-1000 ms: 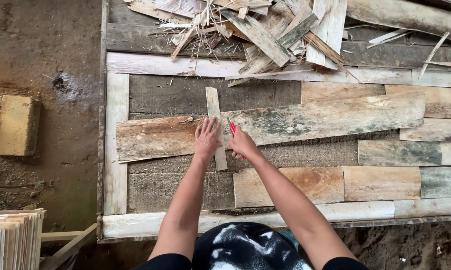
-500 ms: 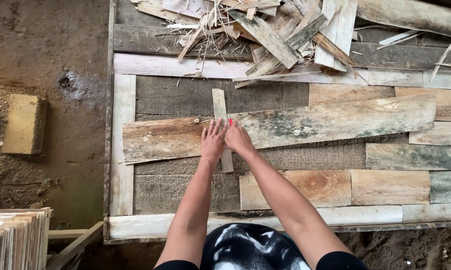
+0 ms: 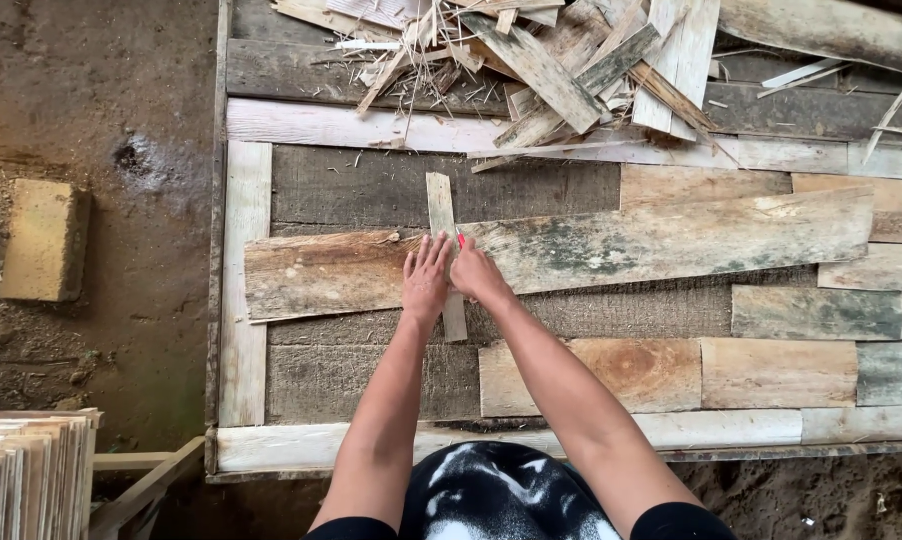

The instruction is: The person arranges wooden planks on a flat surface, using a utility knife to trim and fit them into a pattern. They repeatedly pick up planks, position them, and adjust their placement to create a mosaic-like layout.

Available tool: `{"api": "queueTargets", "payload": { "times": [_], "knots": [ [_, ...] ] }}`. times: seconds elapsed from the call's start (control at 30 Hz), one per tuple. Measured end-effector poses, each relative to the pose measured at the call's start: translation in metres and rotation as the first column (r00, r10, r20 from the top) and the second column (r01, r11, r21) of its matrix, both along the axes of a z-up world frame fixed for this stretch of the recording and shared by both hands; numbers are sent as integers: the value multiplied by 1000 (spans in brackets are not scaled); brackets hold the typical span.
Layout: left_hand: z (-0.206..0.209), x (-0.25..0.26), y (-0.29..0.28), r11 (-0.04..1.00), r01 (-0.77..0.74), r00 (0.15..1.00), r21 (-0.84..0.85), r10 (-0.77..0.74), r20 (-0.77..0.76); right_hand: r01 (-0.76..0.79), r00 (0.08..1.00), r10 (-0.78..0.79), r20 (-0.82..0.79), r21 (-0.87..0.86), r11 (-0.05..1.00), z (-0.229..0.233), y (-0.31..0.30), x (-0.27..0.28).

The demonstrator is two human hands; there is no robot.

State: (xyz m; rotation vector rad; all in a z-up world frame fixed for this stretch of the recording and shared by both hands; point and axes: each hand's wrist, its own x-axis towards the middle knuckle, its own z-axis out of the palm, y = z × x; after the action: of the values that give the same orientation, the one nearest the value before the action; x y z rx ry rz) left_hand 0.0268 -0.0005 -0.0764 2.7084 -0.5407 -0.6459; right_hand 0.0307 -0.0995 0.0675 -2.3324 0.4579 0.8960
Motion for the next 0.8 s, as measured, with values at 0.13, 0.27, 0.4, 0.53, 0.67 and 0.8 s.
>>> {"api": "queueTargets", "payload": {
  "times": [0.13,0.27,0.4,0.53,0.67,0.8],
  "knots": [
    [-11,2,0,1000,9,1000,-7,-9,-4,16,999,-16,-38,16,1000,-6,0,2],
    [-28,1,-1,1000,8,1000,3,-8,4,31,996,-30,-83,13,999,-10,4,-7],
    [-22,0,-1,998,15,999,55,-18,50,62,988,-54,-144,50,997,-14,6,-45],
    [-19,-4,-1,999,8,998,39,-11,68,47,986,-34,-164,78,996,28,10,-77],
    [-12,-3,-2,999,2,996,34,-5,88,57,985,-37,-167,114,992,-19,-3,-112],
    [-13,-6,-2,999,10,996,47,-14,90,128,980,-110,-166,100,987,-29,-27,-112]
  ]
}}
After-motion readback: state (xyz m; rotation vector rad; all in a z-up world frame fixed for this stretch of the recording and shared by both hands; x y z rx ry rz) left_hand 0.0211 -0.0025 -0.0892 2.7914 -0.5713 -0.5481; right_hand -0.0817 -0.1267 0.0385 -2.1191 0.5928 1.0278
